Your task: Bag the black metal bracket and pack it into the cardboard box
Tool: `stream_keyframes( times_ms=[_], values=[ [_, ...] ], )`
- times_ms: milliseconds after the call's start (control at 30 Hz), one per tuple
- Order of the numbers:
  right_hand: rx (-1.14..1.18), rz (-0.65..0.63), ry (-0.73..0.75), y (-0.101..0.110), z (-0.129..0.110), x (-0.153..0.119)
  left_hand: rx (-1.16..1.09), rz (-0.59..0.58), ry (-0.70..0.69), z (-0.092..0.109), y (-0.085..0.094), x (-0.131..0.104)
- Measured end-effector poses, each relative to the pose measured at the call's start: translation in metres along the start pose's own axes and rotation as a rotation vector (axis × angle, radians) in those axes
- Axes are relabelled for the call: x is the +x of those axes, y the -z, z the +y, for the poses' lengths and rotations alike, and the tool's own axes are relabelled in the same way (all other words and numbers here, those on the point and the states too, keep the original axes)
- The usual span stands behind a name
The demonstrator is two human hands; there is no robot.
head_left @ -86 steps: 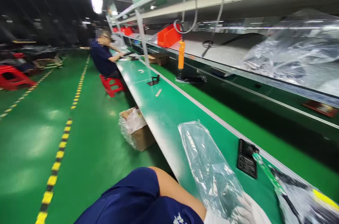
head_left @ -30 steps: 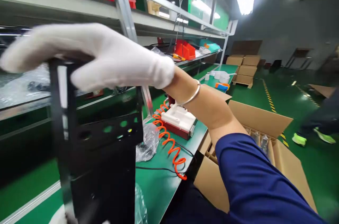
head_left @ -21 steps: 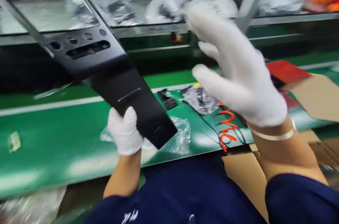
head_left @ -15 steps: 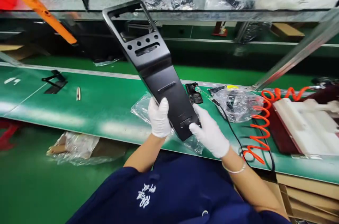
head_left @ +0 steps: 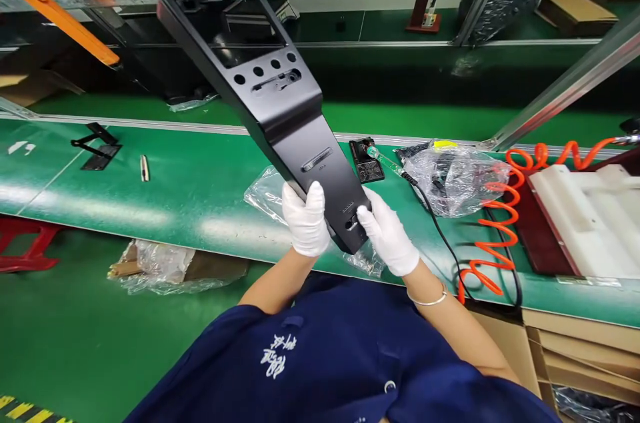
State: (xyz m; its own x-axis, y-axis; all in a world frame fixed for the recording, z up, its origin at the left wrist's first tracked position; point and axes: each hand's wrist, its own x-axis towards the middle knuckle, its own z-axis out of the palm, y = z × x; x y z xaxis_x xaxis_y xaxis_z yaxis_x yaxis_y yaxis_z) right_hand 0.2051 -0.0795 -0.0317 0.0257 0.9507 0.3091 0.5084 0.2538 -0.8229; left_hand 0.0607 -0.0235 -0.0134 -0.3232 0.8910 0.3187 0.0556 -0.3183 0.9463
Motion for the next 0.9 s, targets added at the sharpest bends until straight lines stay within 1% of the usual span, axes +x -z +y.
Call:
stream_keyframes(
  times_ms=[67,167,233,300,400,567,767,833,900],
  values=[
    [-0.042,0.113,0.091,0.003,-0.001,-0.002,0.002,0.085,-0.044,0.005,-0.003,0.006],
    [-0.175,0.283,0.236,-0.002,-0.009,-0.007,0.159,0.224,-0.16,0.012,-0.006,0.01],
    [-0.266,0.339,0.295,-0.011,-0.014,-0.008,0.241,0.277,-0.214,0.015,-0.009,0.008],
    [-0.305,0.375,0.304,-0.019,-0.016,-0.006,0.283,0.297,-0.235,0.016,-0.011,0.006],
    [-0.278,0.365,0.276,-0.027,-0.016,-0.003,0.334,0.317,-0.229,0.015,-0.014,0.003],
    [-0.196,0.305,0.227,-0.03,-0.012,0.002,0.351,0.361,-0.237,0.011,-0.018,0.004],
    [-0.193,0.308,0.193,-0.031,-0.008,0.006,0.36,0.316,-0.194,0.002,-0.021,0.0],
    [-0.183,0.303,0.189,-0.033,-0.011,0.006,0.345,0.272,-0.186,0.002,-0.022,-0.002],
    [-0.182,0.301,0.214,-0.034,-0.016,0.005,0.315,0.226,-0.182,0.002,-0.023,-0.004]
  ],
)
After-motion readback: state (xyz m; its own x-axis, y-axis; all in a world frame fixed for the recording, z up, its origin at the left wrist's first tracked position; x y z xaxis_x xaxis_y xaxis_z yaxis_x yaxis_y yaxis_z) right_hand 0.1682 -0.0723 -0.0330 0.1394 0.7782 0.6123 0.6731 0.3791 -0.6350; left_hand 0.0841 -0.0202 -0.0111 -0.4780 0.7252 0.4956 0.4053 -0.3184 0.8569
